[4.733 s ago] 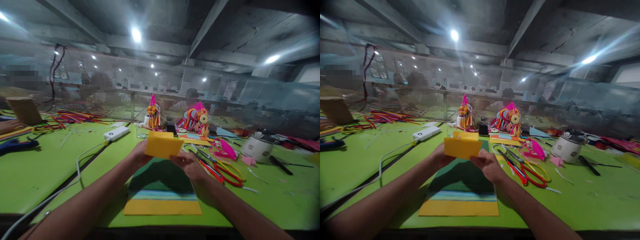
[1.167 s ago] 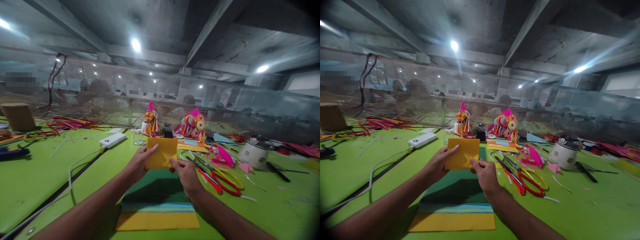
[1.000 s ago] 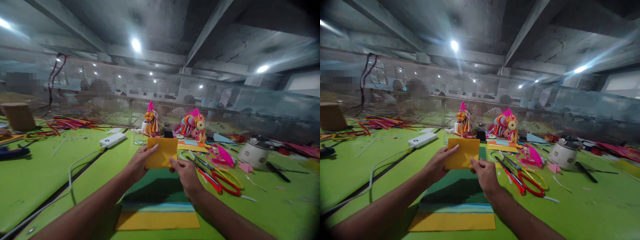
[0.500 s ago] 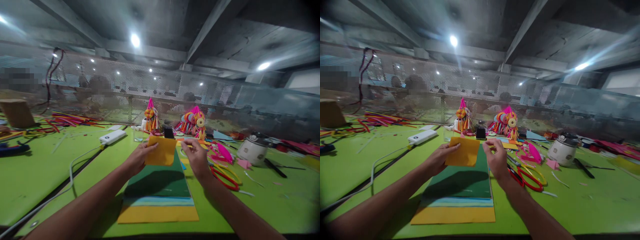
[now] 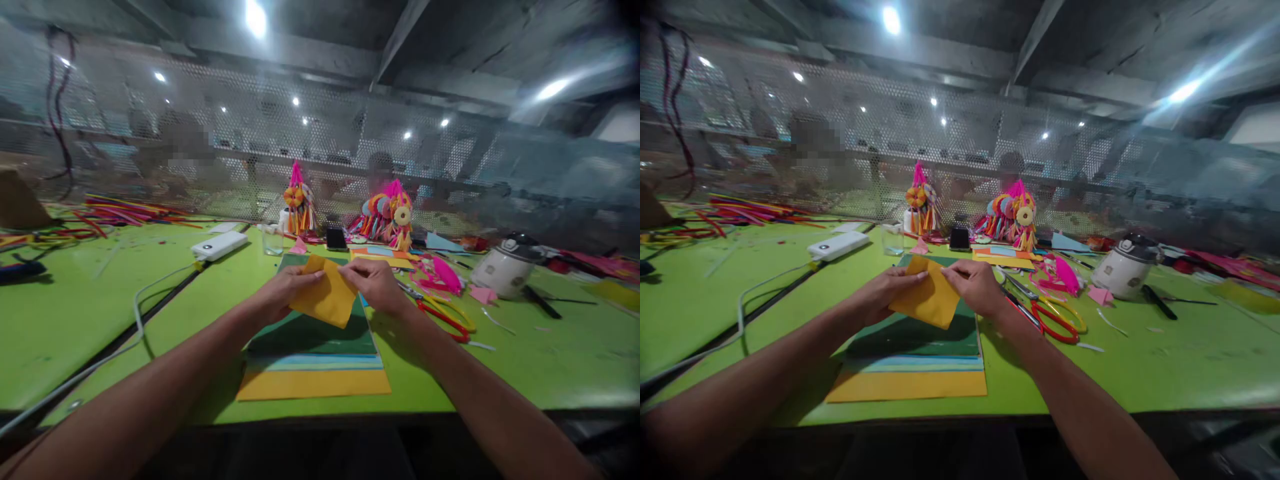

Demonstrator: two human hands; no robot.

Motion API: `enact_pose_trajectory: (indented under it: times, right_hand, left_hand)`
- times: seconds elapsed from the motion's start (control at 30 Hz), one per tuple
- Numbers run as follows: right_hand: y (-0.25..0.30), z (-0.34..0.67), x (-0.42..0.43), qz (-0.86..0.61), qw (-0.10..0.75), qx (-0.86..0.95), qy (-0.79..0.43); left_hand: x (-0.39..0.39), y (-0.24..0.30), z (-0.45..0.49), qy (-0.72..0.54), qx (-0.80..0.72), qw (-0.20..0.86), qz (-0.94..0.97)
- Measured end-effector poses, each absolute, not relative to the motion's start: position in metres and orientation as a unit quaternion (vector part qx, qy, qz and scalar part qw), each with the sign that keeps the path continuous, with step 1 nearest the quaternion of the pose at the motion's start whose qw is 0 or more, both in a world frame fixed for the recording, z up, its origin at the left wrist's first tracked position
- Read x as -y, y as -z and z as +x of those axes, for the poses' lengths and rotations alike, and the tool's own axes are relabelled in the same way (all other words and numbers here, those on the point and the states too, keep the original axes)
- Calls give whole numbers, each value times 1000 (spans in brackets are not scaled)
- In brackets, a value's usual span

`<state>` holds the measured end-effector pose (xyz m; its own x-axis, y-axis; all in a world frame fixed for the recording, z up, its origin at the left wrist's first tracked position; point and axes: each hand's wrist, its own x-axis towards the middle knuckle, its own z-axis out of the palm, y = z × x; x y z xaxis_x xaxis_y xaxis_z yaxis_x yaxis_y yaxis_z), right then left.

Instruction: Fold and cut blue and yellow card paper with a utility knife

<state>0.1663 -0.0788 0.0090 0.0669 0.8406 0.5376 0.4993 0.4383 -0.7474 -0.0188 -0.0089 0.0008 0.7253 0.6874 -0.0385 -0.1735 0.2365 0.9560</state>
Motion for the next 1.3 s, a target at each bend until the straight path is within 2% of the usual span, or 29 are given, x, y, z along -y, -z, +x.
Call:
enact_pose_trajectory:
  times: [0.2,0.3,0.4,0.53,0.73,0.87,1.3]
  right_hand:
    - [-1,172,75,-519,486,646,-280]
    - [9,169,70,-530,470,622,-334]
    - [20,166,65,-538,435,631,-351]
    - [32,165,58,-550,383,692,-270]
    - [46,167,46,-541,331,769,-84]
    - [51,168,43,-554,314,770,-42]
    - [61,165,45,-534,294,791,52]
  left_hand:
    - [-2,-10,-25,-238,-243,705,622]
    - [-11,-10,-25,-260,-259,601,710]
    - [-21,0,-22,-217,-285,479,801]
    - [-31,20,-17,-172,-301,358,867]
    - [-36,30,-10,-148,-296,243,912]
    - [-36,32,-8,-158,-282,176,930]
    - [-45,42,-5,-172,-233,174,941]
